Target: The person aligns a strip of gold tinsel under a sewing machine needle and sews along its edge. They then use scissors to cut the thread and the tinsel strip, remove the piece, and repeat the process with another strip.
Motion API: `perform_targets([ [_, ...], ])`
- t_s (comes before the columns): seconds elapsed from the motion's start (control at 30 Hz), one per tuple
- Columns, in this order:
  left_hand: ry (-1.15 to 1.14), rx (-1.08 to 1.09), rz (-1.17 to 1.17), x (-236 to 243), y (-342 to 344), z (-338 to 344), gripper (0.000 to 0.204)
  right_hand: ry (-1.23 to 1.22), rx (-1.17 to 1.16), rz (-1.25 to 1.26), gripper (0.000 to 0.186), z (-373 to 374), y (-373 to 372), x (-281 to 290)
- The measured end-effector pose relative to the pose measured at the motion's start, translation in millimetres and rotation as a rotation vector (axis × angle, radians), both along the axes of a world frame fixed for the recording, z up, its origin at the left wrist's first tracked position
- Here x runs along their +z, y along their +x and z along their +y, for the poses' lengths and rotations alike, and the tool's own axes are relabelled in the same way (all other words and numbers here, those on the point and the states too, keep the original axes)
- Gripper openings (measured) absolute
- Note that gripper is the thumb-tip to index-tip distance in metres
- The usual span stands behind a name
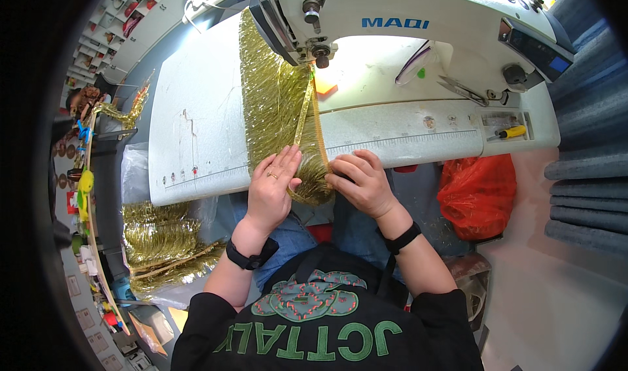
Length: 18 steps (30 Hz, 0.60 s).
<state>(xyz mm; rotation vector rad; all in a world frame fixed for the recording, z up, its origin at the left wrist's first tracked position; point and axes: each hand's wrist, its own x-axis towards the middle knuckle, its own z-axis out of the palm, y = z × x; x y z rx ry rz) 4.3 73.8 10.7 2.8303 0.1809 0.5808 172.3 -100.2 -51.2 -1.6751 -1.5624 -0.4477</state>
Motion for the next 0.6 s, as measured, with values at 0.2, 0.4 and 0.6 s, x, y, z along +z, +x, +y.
perform_targets([
  [0.2, 0.027, -0.057, -0.050, 14, 11, -13, 0.049, 0.000, 0.008, -0.018, 0.017, -1, -1, 1],
  [0.4, 0.097, -0.091, -0.042, 7, 23, -29, 0.046, 0.007, 0.072, -0.013, 0.019, -2, 0, 1],
  [0.6, -0.009, -0.147, -0.068, -8, 22, -39, 0.050, 0.005, 0.111, -0.001, 0.024, -6, 1, 1],
])
